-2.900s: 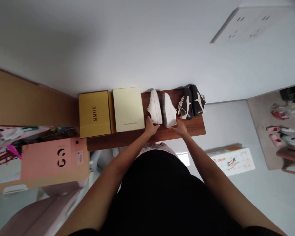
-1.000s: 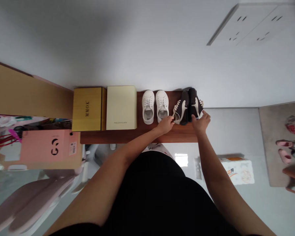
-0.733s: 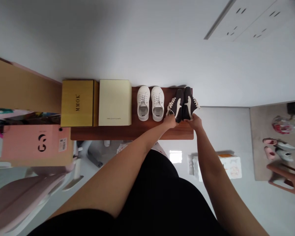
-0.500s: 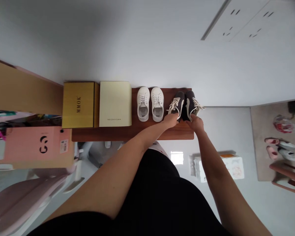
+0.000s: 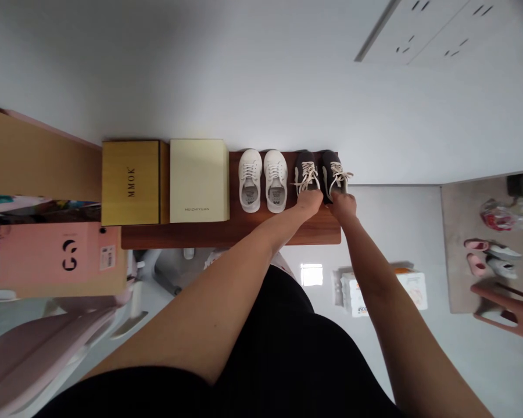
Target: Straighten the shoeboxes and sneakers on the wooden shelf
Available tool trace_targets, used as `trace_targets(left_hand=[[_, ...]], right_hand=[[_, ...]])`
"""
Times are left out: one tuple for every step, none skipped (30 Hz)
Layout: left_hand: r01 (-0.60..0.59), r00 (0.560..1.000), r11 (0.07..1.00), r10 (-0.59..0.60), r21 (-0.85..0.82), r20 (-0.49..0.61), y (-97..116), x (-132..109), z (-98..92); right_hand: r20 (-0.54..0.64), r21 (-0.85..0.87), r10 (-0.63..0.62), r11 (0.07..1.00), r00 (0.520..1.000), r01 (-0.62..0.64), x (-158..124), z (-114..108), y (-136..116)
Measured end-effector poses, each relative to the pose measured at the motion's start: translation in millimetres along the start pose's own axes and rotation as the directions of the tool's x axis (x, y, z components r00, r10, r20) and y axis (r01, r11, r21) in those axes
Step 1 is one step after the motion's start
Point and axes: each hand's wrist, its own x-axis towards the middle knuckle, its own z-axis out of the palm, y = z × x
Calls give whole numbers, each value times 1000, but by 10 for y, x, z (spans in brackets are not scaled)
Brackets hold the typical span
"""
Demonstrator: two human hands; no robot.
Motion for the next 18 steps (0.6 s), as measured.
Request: trace_targets(left_hand=[[10, 1000, 1000, -10, -8, -4, -1, 9, 8], [14, 1000, 1000, -14, -15, -14, -5, 12, 17], [10, 1000, 1000, -11, -21, -23, -12, 10, 26], [-1, 1000, 1000, 0, -30, -23, -23, 4, 34], [-17, 1000, 999, 16, -38, -21, -36, -5, 42], [-33, 999, 999, 32, -44, -22, -49, -17, 49], [-46, 999, 998, 44, -47, -26, -64, -30, 54], [-57, 998, 997, 55, -49, -31, -78, -44, 57], [-66, 997, 997, 64, -51, -37, -92, -59, 58], [-77, 996, 996, 75, -52, -44, -106, -76, 54], [-88, 995, 995, 85, -56, -54, -121, -96, 46], [-101, 993, 993, 96, -66, -66, -140, -120, 33], [-116, 991, 990, 110, -85, -82, -165, -153, 15], [-131, 987, 985, 119, -113, -105, -197, -195, -8], [-143, 983, 978, 123, -150, -136, -240, -251, -34], [-154, 978, 969, 121, -196, -170, -297, -322, -63], [-162, 972, 956, 112, -245, -206, -369, -412, -92], [-169, 967, 940, 99, -296, -236, -459, -521, -119]], right_hand=[[8, 6, 10, 1000, 1000, -10, 10, 10, -24], [13, 15, 20, 1000, 1000, -20, 15, 21, -48], [16, 26, 27, 999, 999, -28, 15, 31, -71], [18, 38, 33, 999, 999, -33, 9, 40, -93], [18, 50, 38, 998, 999, -39, -1, 47, -112], [17, 62, 42, 997, 999, -43, -17, 51, -129], [11, 73, 44, 996, 999, -45, -37, 51, -143], [1, 85, 45, 995, 999, -44, -62, 47, -154], [-18, 98, 45, 994, 999, -43, -91, 39, -163], [-45, 113, 47, 993, 998, -42, -124, 26, -171], [-78, 131, 49, 991, 996, -39, -158, 8, -180], [-112, 152, 52, 988, 992, -35, -194, -14, -191], [-146, 175, 58, 984, 988, -32, -231, -39, -206], [-176, 200, 64, 979, 982, -28, -267, -66, -227], [-199, 227, 69, 974, 977, -22, -303, -94, -256], [-216, 255, 71, 967, 974, -14, -338, -122, -295], [-225, 284, 70, 959, 972, -3, -374, -149, -343], [-228, 314, 64, 949, 971, 11, -410, -173, -402]])
